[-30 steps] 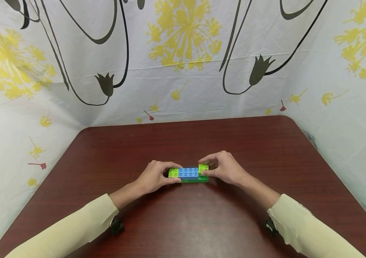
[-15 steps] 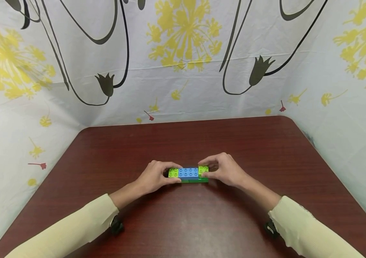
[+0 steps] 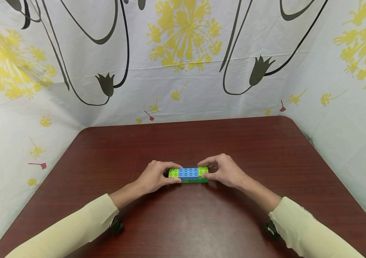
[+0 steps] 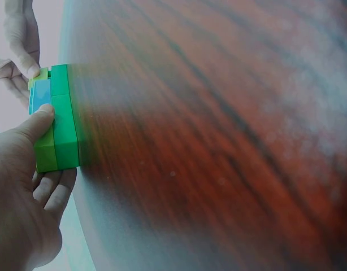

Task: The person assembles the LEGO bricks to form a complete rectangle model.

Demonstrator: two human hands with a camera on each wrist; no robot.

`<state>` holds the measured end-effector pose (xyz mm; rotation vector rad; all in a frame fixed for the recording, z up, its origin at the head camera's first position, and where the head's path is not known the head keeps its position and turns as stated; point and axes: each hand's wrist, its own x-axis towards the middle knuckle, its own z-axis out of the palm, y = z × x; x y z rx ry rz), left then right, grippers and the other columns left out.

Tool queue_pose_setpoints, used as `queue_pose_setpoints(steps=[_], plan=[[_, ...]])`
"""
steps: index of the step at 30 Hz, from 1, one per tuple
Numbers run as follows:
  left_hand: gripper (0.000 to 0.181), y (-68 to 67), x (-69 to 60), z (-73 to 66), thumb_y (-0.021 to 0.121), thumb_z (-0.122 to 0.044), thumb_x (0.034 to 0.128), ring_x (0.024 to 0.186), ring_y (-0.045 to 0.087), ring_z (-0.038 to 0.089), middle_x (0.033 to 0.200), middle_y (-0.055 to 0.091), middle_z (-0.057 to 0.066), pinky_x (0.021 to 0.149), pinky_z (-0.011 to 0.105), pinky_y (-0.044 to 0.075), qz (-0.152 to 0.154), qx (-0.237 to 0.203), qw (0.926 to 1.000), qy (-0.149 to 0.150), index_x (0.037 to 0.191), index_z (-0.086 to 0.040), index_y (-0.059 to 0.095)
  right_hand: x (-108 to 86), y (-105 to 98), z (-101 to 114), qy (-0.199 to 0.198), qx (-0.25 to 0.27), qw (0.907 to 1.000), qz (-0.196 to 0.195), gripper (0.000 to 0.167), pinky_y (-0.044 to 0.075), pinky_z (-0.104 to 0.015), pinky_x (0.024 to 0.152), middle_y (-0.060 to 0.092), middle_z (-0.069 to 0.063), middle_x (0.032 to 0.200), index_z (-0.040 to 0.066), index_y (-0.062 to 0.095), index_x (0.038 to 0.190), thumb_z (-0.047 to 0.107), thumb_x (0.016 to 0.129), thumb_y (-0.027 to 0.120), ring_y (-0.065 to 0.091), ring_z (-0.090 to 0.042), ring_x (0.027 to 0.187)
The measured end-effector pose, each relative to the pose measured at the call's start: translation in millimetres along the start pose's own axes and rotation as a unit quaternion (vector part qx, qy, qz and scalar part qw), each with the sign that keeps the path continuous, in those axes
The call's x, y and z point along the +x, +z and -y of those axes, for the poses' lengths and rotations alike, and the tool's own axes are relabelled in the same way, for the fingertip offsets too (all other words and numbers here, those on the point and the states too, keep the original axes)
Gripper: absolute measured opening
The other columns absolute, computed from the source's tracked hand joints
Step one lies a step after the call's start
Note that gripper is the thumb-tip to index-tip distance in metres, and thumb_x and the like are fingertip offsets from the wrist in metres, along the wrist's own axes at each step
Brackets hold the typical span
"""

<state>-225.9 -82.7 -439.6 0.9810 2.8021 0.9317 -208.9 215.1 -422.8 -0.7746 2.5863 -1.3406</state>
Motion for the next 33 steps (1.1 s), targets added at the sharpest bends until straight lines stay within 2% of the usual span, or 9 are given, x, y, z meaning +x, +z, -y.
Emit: queue_pose_setpoints(steps=[7, 18, 33], plan=[[0.042, -0.6, -0.8, -1.0, 0.086, -0.039, 0.0917, 0.082, 0.061, 0.011, 0.113, 0.078, -0.002, 0.074, 0.026, 0.052, 0.002, -0.006, 1.0, -0.003, 0.127, -0.019, 0.078, 0.2, -0.2, 0.0, -0.002, 0.001, 1.0, 0.003, 0.036, 0.062, -0.039, 0.089, 0.074, -0.015, 0.124, 0.0, 0.076, 0.125, 0.008, 0.092, 0.085, 0.074, -0.025, 0.103], [0.042, -1.1, -0.9, -2.4, 0.086, -0.039, 0.0914, 0.084, 0.062, 0.012, 0.115, 0.078, -0.002, 0.075, 0.027, 0.052, 0.003, -0.009, 0.9999, -0.008, 0.127, -0.019, 0.078, 0.0, 0.8, 1.2, 0.005, -0.008, 0.9999, 0.002, 0.036, 0.062, -0.036, 0.088, 0.075, -0.014, 0.123, 0.001, 0.076, 0.125, 0.007, 0.091, 0.085, 0.074, -0.024, 0.103], [0.043, 0.7, 0.2, -0.7, 0.087, -0.039, 0.0909, 0.083, 0.062, 0.011, 0.114, 0.078, -0.002, 0.073, 0.026, 0.052, 0.003, -0.002, 1.0, -0.007, 0.128, -0.019, 0.078, -0.4, -1.3, 4.2, 0.005, -0.012, 0.9999, 0.001, 0.033, 0.061, -0.043, 0.091, 0.075, -0.013, 0.121, 0.001, 0.077, 0.124, 0.009, 0.092, 0.085, 0.074, -0.022, 0.101]])
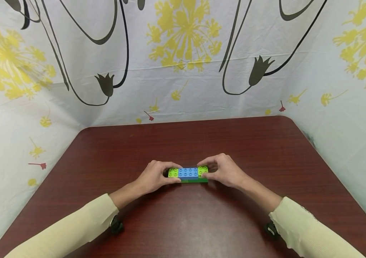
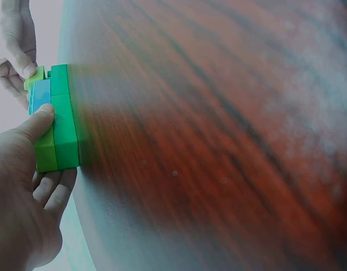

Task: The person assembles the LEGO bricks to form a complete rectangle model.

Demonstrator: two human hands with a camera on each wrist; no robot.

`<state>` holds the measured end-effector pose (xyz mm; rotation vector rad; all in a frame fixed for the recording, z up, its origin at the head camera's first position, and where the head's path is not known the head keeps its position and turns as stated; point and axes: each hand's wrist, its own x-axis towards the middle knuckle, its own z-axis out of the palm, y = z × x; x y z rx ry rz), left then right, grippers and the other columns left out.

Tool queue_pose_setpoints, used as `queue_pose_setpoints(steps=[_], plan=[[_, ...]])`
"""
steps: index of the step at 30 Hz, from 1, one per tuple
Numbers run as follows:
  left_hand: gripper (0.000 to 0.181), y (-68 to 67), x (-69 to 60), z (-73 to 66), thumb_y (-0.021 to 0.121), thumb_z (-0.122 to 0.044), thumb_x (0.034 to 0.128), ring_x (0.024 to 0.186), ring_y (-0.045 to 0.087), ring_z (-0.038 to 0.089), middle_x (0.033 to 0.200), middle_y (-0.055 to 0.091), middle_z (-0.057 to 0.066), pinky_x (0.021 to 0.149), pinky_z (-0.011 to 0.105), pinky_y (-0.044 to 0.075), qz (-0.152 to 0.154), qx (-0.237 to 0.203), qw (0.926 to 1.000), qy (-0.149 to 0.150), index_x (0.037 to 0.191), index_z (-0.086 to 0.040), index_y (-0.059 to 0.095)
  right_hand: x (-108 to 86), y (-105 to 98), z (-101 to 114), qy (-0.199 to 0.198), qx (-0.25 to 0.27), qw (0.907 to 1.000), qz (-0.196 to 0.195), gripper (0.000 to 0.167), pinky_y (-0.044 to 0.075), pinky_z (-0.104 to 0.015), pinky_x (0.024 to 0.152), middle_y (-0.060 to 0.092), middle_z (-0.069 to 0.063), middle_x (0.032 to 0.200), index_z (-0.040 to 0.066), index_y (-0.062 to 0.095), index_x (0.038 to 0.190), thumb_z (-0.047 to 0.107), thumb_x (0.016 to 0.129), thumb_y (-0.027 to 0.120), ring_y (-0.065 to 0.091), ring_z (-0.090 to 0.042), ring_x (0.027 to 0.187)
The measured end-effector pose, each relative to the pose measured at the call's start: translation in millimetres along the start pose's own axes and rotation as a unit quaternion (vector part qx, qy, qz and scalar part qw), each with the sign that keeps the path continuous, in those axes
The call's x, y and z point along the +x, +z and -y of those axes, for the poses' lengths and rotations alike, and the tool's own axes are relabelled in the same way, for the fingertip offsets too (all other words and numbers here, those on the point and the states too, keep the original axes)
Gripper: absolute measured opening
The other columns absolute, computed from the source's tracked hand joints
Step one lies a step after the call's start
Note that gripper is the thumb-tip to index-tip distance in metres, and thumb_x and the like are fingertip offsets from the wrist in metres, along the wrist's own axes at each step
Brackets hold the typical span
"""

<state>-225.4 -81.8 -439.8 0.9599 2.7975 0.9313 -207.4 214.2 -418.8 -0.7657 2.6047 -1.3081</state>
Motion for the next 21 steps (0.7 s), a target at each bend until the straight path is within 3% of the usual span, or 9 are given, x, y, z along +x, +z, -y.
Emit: queue_pose_setpoints(steps=[21], plan=[[0.043, 0.7, 0.0, 1.2, 0.086, -0.04, 0.0909, 0.083, 0.062, 0.011, 0.113, 0.078, -0.003, 0.073, 0.026, 0.052, -0.002, 0.0, 1.0, 0.006, 0.128, -0.019, 0.078, 1.1, 3.2, -1.2, 0.012, -0.019, 0.9997, 0.003, 0.035, 0.062, -0.037, 0.087, 0.075, -0.014, 0.122, 0.002, 0.077, 0.125, 0.008, 0.091, 0.085, 0.074, -0.021, 0.1]])
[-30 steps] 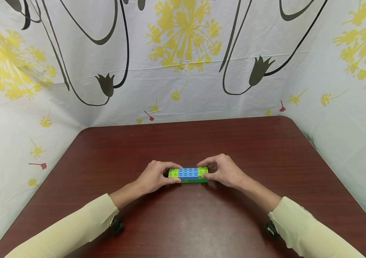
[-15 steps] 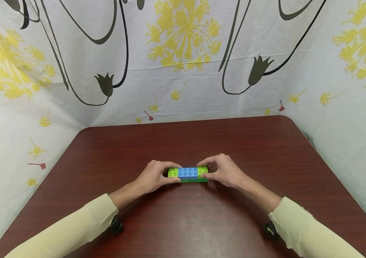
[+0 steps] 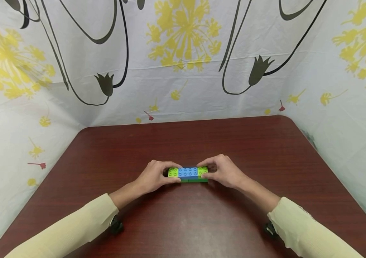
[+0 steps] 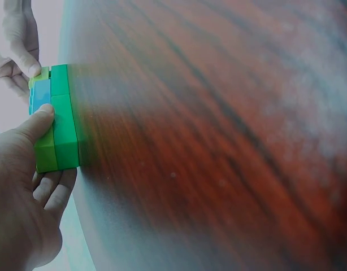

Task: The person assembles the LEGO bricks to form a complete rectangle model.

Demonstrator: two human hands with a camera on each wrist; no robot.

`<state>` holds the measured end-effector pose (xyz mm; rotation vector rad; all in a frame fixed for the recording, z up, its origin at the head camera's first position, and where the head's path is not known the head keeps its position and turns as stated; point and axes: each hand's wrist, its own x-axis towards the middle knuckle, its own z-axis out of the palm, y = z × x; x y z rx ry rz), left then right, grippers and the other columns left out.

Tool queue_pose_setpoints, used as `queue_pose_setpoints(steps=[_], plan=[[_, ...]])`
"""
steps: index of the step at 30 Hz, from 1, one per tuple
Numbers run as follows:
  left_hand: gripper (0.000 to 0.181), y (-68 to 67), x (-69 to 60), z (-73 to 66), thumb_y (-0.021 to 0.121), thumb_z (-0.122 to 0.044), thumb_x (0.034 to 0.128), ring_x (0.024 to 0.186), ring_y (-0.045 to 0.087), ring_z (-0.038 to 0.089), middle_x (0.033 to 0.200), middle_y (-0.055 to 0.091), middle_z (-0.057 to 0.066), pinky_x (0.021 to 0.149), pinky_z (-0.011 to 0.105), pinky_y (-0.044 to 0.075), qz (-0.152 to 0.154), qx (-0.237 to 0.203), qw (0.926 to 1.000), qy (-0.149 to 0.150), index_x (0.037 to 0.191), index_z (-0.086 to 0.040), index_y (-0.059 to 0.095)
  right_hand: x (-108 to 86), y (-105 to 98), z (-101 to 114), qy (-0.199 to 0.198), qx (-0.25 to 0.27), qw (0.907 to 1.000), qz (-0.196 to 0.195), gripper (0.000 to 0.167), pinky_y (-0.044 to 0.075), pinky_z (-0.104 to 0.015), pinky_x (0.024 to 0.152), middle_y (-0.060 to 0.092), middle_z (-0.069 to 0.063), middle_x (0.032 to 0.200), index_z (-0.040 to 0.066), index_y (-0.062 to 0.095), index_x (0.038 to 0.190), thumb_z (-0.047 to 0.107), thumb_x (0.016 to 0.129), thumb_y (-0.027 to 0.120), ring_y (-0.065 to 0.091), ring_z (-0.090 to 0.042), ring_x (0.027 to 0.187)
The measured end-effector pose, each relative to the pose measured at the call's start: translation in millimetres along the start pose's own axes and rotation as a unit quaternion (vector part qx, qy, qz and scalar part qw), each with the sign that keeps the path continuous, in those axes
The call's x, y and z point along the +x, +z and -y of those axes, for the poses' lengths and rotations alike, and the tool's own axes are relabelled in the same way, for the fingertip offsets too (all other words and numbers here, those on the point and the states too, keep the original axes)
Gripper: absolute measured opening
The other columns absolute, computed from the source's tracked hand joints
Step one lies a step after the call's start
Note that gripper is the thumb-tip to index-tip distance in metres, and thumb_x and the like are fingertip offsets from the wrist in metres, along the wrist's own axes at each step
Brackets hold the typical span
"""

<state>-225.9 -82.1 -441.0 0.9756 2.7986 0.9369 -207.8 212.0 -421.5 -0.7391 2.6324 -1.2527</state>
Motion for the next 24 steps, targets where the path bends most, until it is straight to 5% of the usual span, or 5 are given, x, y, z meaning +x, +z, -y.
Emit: queue_pose_setpoints(steps=[24], plan=[[0.045, 0.2, 0.2, 1.1, 0.086, -0.043, 0.0904, 0.083, 0.062, 0.011, 0.115, 0.078, -0.001, 0.075, 0.026, 0.053, -0.006, 0.003, 0.9999, 0.009, 0.128, -0.019, 0.078, -1.9, 2.9, 0.3, 0.002, -0.056, 0.9983, -0.012, 0.036, 0.06, -0.026, 0.078, 0.077, -0.009, 0.12, 0.009, 0.08, 0.124, 0.01, 0.089, 0.088, 0.072, -0.016, 0.099]])
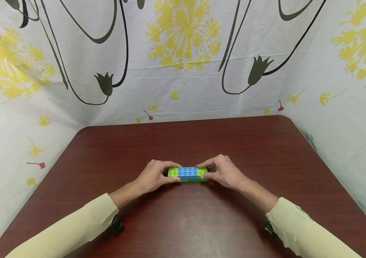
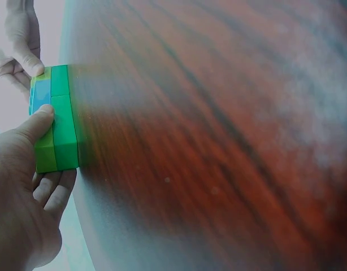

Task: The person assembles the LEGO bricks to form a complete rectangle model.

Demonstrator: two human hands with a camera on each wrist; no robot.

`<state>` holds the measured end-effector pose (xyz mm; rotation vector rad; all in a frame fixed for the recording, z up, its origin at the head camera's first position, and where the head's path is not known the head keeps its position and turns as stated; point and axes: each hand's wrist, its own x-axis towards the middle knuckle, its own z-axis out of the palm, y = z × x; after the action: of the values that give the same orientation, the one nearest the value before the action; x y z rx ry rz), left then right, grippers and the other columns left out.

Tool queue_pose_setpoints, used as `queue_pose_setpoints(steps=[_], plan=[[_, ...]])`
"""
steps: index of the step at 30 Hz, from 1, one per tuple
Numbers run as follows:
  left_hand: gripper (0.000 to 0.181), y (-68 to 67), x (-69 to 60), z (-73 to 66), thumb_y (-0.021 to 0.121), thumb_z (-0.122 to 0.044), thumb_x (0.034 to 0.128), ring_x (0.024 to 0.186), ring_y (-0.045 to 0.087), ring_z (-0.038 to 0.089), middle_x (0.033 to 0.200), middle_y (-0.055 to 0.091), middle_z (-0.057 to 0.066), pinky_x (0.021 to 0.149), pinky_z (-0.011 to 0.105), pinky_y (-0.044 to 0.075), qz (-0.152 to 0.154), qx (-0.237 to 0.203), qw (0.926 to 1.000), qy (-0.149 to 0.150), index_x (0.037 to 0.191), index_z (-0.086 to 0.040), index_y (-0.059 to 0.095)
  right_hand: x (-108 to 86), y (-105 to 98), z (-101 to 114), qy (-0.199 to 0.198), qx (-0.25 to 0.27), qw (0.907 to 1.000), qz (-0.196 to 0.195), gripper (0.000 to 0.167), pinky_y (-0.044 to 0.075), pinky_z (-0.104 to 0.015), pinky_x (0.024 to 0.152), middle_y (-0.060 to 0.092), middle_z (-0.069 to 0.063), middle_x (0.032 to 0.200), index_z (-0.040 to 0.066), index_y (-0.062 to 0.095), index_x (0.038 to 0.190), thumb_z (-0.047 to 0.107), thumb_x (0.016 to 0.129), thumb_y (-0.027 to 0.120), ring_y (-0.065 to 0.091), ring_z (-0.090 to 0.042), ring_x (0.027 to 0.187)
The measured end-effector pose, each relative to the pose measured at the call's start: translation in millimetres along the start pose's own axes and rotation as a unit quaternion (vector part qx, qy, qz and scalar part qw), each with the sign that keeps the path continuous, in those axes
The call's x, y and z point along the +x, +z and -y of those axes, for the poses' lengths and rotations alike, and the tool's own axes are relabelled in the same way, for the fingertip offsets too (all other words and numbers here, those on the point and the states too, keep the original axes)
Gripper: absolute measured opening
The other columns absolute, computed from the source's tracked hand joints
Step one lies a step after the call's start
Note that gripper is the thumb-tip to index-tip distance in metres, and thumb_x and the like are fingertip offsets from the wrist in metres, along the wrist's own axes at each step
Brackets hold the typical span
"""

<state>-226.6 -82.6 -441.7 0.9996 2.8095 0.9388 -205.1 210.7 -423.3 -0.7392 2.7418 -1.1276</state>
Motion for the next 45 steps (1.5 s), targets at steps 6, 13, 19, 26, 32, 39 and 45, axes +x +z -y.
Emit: queue_pose_setpoints(steps=[6, 13, 19, 26, 32, 39, 45], plan=[[0.044, 1.2, 0.4, 0.5, 0.086, -0.041, 0.0903, 0.084, 0.064, 0.012, 0.116, 0.078, -0.001, 0.075, 0.025, 0.053, -0.002, 0.002, 1.0, 0.001, 0.128, -0.019, 0.078, -0.2, -0.4, -1.0, -0.009, 0.002, 1.0, -0.001, 0.036, 0.059, -0.026, 0.077, 0.077, -0.01, 0.12, 0.008, 0.08, 0.124, 0.011, 0.09, 0.087, 0.072, -0.017, 0.099], [0.045, 3.9, 1.8, 1.7, 0.088, -0.04, 0.0894, 0.082, 0.062, 0.011, 0.115, 0.078, -0.001, 0.074, 0.026, 0.053, -0.007, 0.004, 1.0, 0.002, 0.128, -0.019, 0.078, 3.2, 0.4, -2.8, -0.007, 0.0, 1.0, 0.005, 0.036, 0.06, -0.027, 0.079, 0.077, -0.01, 0.121, 0.008, 0.08, 0.125, 0.01, 0.09, 0.087, 0.072, -0.016, 0.101], [0.046, 5.0, 1.4, 2.8, 0.088, -0.04, 0.0888, 0.08, 0.062, 0.01, 0.113, 0.079, -0.001, 0.072, 0.025, 0.052, -0.003, 0.01, 0.9999, -0.003, 0.128, -0.019, 0.078, 5.3, 2.1, -3.6, -0.002, 0.002, 1.0, 0.008, 0.036, 0.062, -0.03, 0.081, 0.077, -0.01, 0.12, 0.007, 0.08, 0.125, 0.01, 0.089, 0.087, 0.074, -0.017, 0.102], [0.046, 5.3, 1.0, 5.0, 0.088, -0.04, 0.0884, 0.078, 0.062, 0.009, 0.111, 0.079, -0.001, 0.07, 0.025, 0.052, -0.008, 0.012, 0.9999, 0.001, 0.128, -0.019, 0.078, 6.5, 4.3, -3.0, -0.006, 0.011, 0.9999, 0.003, 0.036, 0.062, -0.031, 0.081, 0.077, -0.012, 0.12, 0.005, 0.079, 0.124, 0.011, 0.089, 0.087, 0.075, -0.019, 0.102], [0.045, 6.5, -2.0, 3.1, 0.088, -0.041, 0.0884, 0.076, 0.061, 0.008, 0.107, 0.078, -0.003, 0.067, 0.024, 0.05, -0.01, 0.006, 0.9999, -0.004, 0.127, -0.02, 0.078, 7.3, 0.9, -3.1, -0.006, 0.025, 0.9995, 0.018, 0.038, 0.063, -0.034, 0.082, 0.077, -0.012, 0.12, 0.004, 0.079, 0.124, 0.013, 0.088, 0.089, 0.075, -0.02, 0.102], [0.065, 2.0, -4.7, 0.2, 0.085, -0.05, 0.0903, 0.101, 0.066, 0.009, 0.131, 0.073, -0.003, 0.087, 0.031, 0.055, 0.025, -0.03, 0.9991, -0.014, 0.145, -0.019, 0.066, 6.8, -5.8, -3.4, 0.007, 0.046, 0.998, 0.043, 0.039, 0.062, -0.037, 0.086, 0.076, -0.011, 0.121, 0.003, 0.077, 0.125, 0.012, 0.089, 0.088, 0.075, -0.021, 0.102], [0.057, -11.5, -9.9, 2.2, 0.081, -0.041, 0.0959, 0.119, 0.069, 0.014, 0.137, 0.071, -0.002, 0.1, 0.038, 0.057, 0.014, -0.06, 0.9979, -0.021, 0.145, -0.016, 0.067, 3.8, -4.6, -2.7, 0.011, 0.039, 0.9987, 0.032, 0.046, 0.062, -0.04, 0.087, 0.074, -0.014, 0.123, 0.0, 0.073, 0.131, 0.014, 0.089, 0.088, 0.074, -0.022, 0.1]])
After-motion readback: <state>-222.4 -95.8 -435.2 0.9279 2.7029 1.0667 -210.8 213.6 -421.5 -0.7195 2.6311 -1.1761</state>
